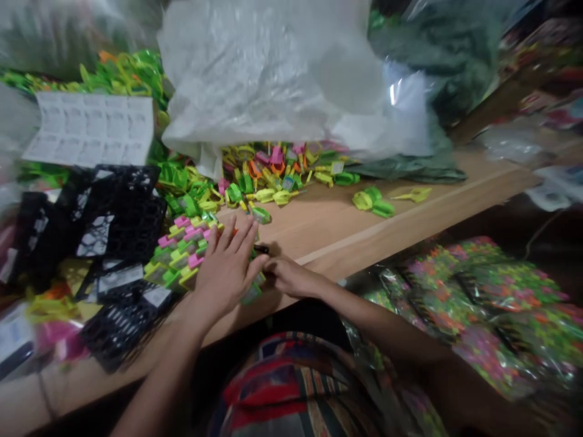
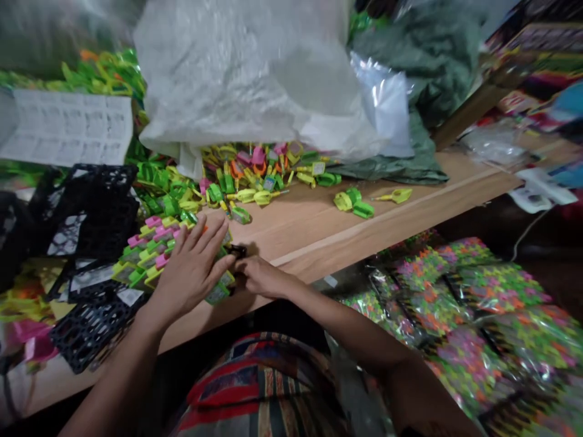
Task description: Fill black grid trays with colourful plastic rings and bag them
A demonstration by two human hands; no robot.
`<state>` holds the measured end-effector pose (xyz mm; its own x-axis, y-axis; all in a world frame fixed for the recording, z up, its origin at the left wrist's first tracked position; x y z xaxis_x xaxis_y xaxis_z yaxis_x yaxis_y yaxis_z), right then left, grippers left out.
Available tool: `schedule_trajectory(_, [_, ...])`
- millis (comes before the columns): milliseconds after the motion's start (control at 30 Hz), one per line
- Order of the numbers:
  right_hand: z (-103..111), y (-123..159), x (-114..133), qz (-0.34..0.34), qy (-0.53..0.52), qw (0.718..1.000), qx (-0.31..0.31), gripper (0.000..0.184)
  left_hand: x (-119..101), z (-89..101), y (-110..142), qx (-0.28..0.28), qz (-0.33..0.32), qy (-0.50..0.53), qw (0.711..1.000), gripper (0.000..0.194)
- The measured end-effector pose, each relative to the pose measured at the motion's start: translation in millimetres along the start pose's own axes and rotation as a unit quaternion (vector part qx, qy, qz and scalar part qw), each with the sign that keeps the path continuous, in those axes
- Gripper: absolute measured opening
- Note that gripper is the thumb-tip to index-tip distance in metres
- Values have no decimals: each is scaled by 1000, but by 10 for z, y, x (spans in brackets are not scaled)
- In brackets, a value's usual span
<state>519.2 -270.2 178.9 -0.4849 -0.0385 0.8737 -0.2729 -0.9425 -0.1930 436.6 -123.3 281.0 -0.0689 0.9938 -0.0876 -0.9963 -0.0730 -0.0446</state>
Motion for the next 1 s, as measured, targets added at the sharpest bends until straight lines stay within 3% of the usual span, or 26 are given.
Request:
schedule_trajectory(67, [265, -110, -54, 7, 3, 1000, -7, 26, 7, -37, -6, -16, -4, -13, 1000, 64])
schedule_trajectory(167, [745, -311, -246, -32, 119, 986, -114, 19, 26, -65, -20, -35, -11, -16, 999, 60])
schedule_trajectory(267, [1141, -459, -540, -128, 295, 921, -221, 24, 37, -60, -24, -47, -12, -10, 999, 58])
schedule_trajectory(333, [1302, -485, -722, -189, 346, 886, -243, 30, 40, -55, -24, -47, -13, -10, 999, 58])
schedule_trajectory(433, [1388, -416, -838, -218, 346, 883, -228, 26, 41, -51, -22, -39, -15, -11, 999, 59])
schedule_trajectory(567, [1203, -199, -633, -151, 261, 931, -207, 12, 35, -35, -11, -21, -12, 1, 1000, 61])
schedule_trajectory(667, [860, -40, -364, -91, 89, 968, -217, 14, 31, -25, -11, -14, -5, 18, 1000, 61])
schedule_trajectory(800, [324, 66, -162, -75, -81, 977, -183, 19, 29, -25, -22, -7, -2, 27, 1000, 60])
schedule_trajectory(900, [62, 93, -186, -91, -77, 980, -161, 13, 23, -24, -25, -9, -3, 24, 1000, 59])
schedule_trajectory(1000, [-26, 115, -251, -107, -12, 985, -138, 15, 20, -21, -17, -8, -5, 26, 1000, 59])
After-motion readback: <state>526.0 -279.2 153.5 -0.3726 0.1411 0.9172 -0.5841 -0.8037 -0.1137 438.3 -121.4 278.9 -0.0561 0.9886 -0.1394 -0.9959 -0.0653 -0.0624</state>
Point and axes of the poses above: each hand's wrist, its own y-axis away from the middle knuckle, its own z-axis out of the back of the hand, x = y × z, the point moved 1 cm from there along -y, towards the middle knuckle, and after that the axes turned 4 degrees about z, right-handed, at the moved point
